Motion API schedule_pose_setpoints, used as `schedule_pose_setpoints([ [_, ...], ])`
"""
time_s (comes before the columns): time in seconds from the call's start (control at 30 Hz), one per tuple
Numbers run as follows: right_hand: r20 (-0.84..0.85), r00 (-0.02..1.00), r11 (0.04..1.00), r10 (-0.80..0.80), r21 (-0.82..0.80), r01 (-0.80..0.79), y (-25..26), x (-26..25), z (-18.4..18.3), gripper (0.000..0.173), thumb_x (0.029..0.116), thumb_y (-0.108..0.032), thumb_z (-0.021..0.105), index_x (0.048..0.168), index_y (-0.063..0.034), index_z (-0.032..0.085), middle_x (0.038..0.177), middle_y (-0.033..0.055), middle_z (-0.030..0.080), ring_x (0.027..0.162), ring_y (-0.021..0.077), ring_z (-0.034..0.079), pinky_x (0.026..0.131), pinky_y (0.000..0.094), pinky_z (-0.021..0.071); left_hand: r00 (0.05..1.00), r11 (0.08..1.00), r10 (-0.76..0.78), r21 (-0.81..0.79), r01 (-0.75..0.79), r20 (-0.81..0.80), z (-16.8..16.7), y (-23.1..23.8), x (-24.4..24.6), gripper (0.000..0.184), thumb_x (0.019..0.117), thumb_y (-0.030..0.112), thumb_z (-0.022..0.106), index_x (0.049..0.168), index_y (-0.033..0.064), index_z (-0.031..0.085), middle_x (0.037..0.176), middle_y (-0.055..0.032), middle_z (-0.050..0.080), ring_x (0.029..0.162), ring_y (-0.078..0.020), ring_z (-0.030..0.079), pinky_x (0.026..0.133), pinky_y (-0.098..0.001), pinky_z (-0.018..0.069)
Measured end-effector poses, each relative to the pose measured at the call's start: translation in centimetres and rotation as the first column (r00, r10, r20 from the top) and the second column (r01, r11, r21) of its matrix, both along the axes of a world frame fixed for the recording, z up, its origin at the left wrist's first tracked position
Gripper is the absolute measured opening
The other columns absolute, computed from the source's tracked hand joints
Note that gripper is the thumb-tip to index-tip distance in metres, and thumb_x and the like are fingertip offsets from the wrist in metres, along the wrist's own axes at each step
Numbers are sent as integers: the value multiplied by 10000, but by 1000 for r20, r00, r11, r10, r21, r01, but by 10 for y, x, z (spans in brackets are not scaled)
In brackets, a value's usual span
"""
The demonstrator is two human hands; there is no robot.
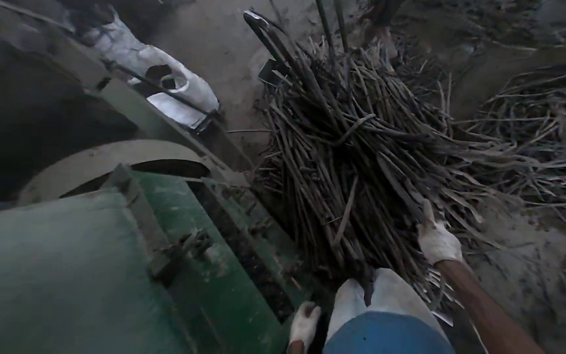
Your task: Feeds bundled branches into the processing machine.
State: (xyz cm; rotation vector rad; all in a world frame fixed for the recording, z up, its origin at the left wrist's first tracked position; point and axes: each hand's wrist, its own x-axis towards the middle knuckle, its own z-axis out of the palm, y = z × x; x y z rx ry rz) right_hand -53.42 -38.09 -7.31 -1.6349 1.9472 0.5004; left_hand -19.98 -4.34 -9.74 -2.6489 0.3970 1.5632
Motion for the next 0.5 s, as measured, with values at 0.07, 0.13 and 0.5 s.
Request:
schedule_pose_setpoints([
  [0.07,39,999,1000,0,8,0,-32,15,-15,663,1071,-456,422,1659,-368,130,1334,208,642,1078,428,689,908,629,552,992,992,125,-33,-124,20,2,7,-7,489,941,459,688,1317,146,660,1248,-102,712,1106,-246,710,980,-514,577],
  [0.13,64,998,1000,0,31,-2,-63,31,-27,708,1065,-448,451,1662,-366,80,1326,221,645,1080,440,687,904,651,546,980,978,199,-63,-197,28,6,5,-16,507,940,468,685,1334,151,648,1251,-94,711,1075,-233,724,950,-504,599],
  [0.5,101,993,995,65,64,-72,-170,70,-96,819,1049,-413,510,1646,-391,-50,1127,252,702,976,468,703,815,662,558,987,977,133,-155,-145,-85,12,-77,-68,428,965,445,677,1337,235,653,1187,6,746,1069,-113,718,974,-403,597],
])
